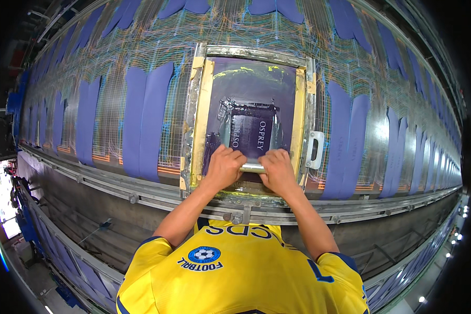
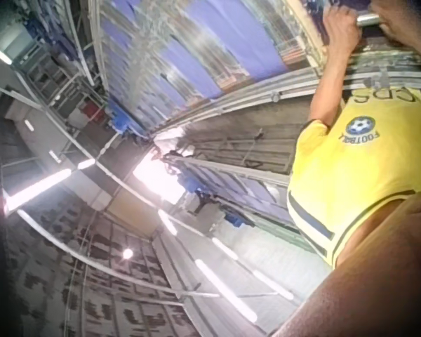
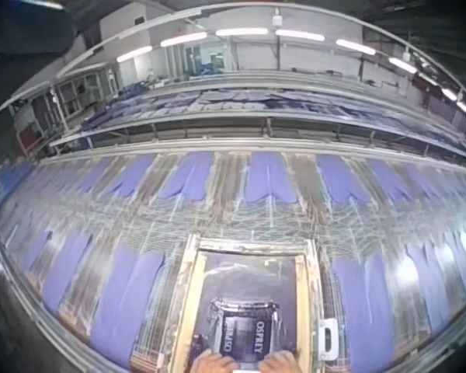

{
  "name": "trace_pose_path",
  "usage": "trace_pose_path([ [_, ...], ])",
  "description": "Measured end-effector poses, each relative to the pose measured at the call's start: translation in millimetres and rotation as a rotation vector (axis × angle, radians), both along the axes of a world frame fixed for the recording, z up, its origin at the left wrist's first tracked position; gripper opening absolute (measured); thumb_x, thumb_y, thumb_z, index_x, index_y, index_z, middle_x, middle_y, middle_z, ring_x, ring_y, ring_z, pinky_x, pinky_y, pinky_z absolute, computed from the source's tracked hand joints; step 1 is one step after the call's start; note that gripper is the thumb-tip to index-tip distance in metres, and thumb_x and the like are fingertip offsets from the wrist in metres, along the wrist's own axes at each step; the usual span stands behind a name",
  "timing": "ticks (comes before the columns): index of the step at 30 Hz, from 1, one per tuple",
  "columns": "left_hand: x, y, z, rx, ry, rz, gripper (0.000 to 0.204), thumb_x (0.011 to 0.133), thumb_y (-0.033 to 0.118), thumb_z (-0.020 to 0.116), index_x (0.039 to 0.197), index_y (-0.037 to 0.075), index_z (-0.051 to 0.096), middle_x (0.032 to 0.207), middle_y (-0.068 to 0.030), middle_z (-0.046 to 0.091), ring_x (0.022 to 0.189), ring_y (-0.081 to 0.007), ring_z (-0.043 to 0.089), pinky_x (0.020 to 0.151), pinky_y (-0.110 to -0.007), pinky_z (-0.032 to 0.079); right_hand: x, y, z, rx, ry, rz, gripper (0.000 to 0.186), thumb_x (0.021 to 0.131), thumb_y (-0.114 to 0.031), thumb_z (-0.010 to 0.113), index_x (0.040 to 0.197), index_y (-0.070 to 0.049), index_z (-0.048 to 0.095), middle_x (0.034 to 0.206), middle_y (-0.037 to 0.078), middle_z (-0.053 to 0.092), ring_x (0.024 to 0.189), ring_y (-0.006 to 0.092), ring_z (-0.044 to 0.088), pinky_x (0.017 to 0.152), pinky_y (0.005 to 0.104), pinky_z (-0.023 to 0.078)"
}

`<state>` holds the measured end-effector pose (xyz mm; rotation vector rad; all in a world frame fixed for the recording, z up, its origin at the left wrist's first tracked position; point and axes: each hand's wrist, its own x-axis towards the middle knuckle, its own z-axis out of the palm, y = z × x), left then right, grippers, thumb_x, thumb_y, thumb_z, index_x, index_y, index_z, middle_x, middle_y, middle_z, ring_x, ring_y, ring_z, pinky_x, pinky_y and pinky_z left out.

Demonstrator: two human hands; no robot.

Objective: The person uses a squeegee to spread ink across a screen printing frame over a dark garment. They repeatedly pull the squeegee downward to transfer ink through the mesh, then lift and reposition the squeegee to repeat the stroke.

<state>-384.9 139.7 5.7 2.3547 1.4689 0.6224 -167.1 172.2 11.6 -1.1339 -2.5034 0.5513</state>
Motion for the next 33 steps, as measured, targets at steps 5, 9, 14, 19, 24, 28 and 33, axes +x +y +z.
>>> trace_pose_path([
  [5,-3,84,7,0.028,0.114,-0.034,0.021,0.065,0.02,0.086,0.079,0.013,0.071,0.075,-0.0079,0.068,0.076,-0.0292,0.065,0.076,-0.044,0.043,4,67,5,0.039,-0.04,0.012,0.026,0.068,-0.013,0.076,0.09,-0.006,0.064,0.087,0.014,0.065,0.094,0.0328,0.06,0.09,0.0457,0.045],
  [9,0,157,7,0.033,0.096,-0.007,0.02,0.068,0.024,0.085,0.077,0.013,0.071,0.074,-0.0112,0.069,0.077,-0.0333,0.066,0.077,-0.047,0.044,0,145,4,0.014,-0.083,-0.075,0.022,0.071,-0.014,0.075,0.09,-0.007,0.066,0.083,0.016,0.066,0.088,0.0369,0.061,0.082,0.0479,0.046],
  [14,-1,66,-8,0.065,0.04,0.031,0.017,0.062,0.01,0.078,0.077,0.012,0.07,0.071,-0.0097,0.065,0.071,-0.0321,0.063,0.072,-0.045,0.042,-2,52,-9,0.091,0.041,-0.047,0.02,0.066,-0.005,0.068,0.085,-0.007,0.061,0.086,0.014,0.064,0.089,0.0344,0.061,0.085,0.0467,0.044],
  [19,5,17,11,-0.034,0.036,-0.041,0.017,0.063,0.011,0.08,0.074,0.011,0.066,0.073,-0.0065,0.065,0.073,-0.0255,0.065,0.075,-0.041,0.042,7,2,14,-0.076,-0.053,0.011,0.028,0.067,-0.011,0.076,0.09,-0.007,0.06,0.086,0.011,0.064,0.091,0.0308,0.06,0.085,0.0428,0.044],
  [24,-3,123,4,0.029,0.099,-0.036,0.025,0.065,0.029,0.087,0.075,0.013,0.07,0.074,-0.0094,0.07,0.073,-0.03,0.066,0.075,-0.043,0.042,2,108,11,-0.003,-0.067,0.006,0.02,0.072,-0.014,0.075,0.087,-0.007,0.063,0.081,0.014,0.067,0.086,0.0357,0.063,0.079,0.0474,0.047],
  [28,-7,168,9,0.078,0.056,0.01,0.023,0.068,0.029,0.085,0.074,0.013,0.071,0.073,-0.0103,0.069,0.073,-0.0329,0.066,0.074,-0.046,0.043,-12,150,5,-0.007,-0.038,-0.085,0.022,0.074,-0.015,0.074,0.093,-0.007,0.066,0.085,0.017,0.067,0.089,0.0378,0.063,0.079,0.0485,0.048],
  [33,8,31,4,0.094,0.012,0.034,0.014,0.062,0.003,0.072,0.069,0.012,0.064,0.071,-0.0087,0.063,0.07,-0.0276,0.062,0.072,-0.041,0.043,6,18,4,-0.013,-0.035,-0.024,0.03,0.063,-0.005,0.076,0.09,-0.006,0.061,0.088,0.011,0.064,0.09,0.0311,0.061,0.087,0.0439,0.045],
])
